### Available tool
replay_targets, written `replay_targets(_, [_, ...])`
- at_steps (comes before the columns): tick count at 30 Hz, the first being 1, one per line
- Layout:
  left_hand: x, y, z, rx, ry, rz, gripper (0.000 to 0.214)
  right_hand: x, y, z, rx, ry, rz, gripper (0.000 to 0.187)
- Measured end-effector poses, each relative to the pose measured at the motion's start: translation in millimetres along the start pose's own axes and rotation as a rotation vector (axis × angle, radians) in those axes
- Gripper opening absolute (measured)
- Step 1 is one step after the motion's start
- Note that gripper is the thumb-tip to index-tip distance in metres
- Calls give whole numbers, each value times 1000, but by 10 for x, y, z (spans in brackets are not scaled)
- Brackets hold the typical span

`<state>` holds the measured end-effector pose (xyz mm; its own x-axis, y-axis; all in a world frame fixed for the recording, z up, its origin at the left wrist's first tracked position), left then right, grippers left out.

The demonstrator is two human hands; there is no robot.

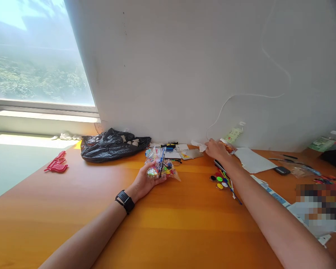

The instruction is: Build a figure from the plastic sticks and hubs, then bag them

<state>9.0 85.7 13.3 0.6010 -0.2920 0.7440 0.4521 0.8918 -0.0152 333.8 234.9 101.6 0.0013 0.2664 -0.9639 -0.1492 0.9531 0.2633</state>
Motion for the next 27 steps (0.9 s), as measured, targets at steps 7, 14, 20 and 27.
replay_targets(7, [-24,5,-2,14,14,23,41,305,-193,-581,-300,106,-110,40])
replay_targets(14, [-15,3,4,14,19,23,42,248,-139,-581,-321,251,-54,24])
replay_targets(20, [4,6,-2,14,7,4,43,11,9,-396,-227,300,16,24])
replay_targets(27, [23,2,-3,17,23,-11,46,124,-59,-553,-228,296,-8,21])
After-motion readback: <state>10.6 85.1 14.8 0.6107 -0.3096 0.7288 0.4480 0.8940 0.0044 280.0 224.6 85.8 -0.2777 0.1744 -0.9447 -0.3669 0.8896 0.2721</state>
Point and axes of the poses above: each hand's wrist, its own y-axis towards the middle knuckle, its own x-axis out of the palm, z = x × y, the point moved 8 cm from there along y, towards the middle knuckle, and after that the axes turned 3 degrees about y, right-handed, at the moved point
